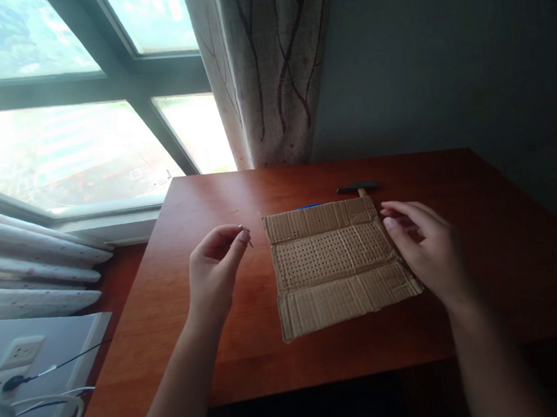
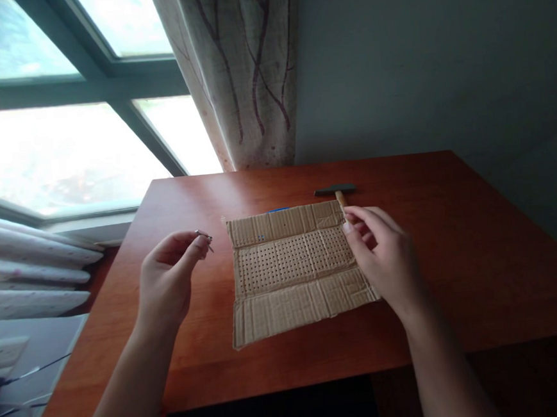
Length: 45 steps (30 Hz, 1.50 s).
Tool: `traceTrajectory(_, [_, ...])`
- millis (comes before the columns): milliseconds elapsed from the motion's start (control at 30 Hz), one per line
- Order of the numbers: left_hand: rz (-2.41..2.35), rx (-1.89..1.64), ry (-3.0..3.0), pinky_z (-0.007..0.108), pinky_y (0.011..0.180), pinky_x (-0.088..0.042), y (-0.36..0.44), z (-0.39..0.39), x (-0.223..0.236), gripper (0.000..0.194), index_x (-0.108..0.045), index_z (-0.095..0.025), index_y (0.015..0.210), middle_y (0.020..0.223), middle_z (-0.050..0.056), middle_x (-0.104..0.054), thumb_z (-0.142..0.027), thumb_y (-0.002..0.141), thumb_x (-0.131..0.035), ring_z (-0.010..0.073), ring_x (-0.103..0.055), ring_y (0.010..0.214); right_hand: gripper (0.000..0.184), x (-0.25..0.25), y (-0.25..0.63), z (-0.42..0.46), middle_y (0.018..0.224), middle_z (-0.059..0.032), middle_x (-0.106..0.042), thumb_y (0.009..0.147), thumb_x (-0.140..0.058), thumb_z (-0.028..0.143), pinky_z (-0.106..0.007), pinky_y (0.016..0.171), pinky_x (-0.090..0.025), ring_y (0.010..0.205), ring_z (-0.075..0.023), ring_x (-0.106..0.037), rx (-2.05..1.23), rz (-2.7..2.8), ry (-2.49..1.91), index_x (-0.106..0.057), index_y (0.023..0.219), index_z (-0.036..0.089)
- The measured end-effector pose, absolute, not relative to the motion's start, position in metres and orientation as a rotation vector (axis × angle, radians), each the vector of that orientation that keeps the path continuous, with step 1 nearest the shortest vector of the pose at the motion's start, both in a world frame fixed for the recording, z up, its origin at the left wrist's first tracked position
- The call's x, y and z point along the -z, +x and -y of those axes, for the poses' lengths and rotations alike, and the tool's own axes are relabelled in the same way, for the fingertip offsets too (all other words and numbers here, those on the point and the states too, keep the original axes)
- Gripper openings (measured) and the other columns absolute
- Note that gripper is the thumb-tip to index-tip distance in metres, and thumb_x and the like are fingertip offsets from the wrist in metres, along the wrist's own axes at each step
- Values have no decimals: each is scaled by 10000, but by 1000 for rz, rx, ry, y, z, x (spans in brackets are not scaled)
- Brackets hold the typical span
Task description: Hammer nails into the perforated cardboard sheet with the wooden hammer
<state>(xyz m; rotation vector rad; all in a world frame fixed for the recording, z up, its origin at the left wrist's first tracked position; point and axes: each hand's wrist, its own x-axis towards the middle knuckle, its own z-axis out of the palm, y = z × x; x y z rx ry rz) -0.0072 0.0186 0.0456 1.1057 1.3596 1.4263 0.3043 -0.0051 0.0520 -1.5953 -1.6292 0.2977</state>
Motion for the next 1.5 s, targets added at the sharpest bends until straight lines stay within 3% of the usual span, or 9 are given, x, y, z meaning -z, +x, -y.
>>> traceTrajectory(133, [-1301, -1364, 1432, 278, 752, -511, 6, -25, -56, 160, -745, -190, 887, 858, 39, -733, -312, 791, -783, 159, -638, 791, 297, -71, 263, 4, 1135, -93, -657, 975, -531, 269, -438, 939, -519, 1055, -253, -626, -229, 2085, -1400, -653, 1244, 233])
traceTrajectory(300, [-1324, -1259, 1734, 287, 762, -506, 25, -39, -54, 97, -764, -196, 879, 830, 32, -742, -263, 824, -721, 163, -638, 765, 318, -65, 232, -8, 1082, -118, -610, 962, -554, 294, -456, 897, -521, 1031, -277, -570, -191, 2342, -1387, -654, 1244, 188])
traceTrajectory(633, [-1382, -1248, 1652, 290, 761, -498, 24, -45, -41, 94, -760, -205, 852, 798, 23, -731, -279, 813, -717, 179, -646, 753, 319, -53, 233, -13, 1072, -104, -599, 945, -579, 326, -446, 877, -480, 991, -269, -546, -186, 2355, -1415, -668, 1234, 224])
traceTrajectory(833, [-1411, -1201, 1907, 336, 812, -499, 26, -45, -54, 77, -764, -237, 850, 802, 29, -746, -278, 828, -702, 206, -667, 777, 335, -51, 233, -13, 1074, -103, -611, 951, -568, 340, -445, 864, -460, 996, -271, -541, -177, 2344, -1425, -659, 1256, 234])
traceTrajectory(1000, [-1309, -1141, 2020, 319, 791, -501, 36, -47, -68, 110, -763, -232, 889, 880, 41, -770, -276, 864, -665, 203, -682, 790, 342, -49, 234, -13, 1087, -101, -617, 953, -569, 345, -446, 872, -456, 1006, -273, -550, -194, 2331, -1427, -661, 1260, 226])
traceTrajectory(1233, [-1322, -1124, 1844, 268, 658, -464, 42, -57, -50, 95, -760, -216, 873, 791, 24, -742, -270, 842, -688, 153, -612, 661, 353, -46, 234, -13, 1093, -105, -617, 947, -569, 350, -447, 871, -464, 1032, -279, -558, -192, 2308, -1411, -652, 1268, 229])
traceTrajectory(1500, [-1288, -1181, 1763, 260, 671, -476, 36, -56, -39, 113, -741, -199, 877, 807, 26, -734, -295, 856, -685, 143, -604, 674, 371, -46, 235, -12, 1100, -107, -615, 954, -565, 347, -459, 890, -471, 1037, -278, -557, -220, 2280, -1398, -647, 1291, 216])
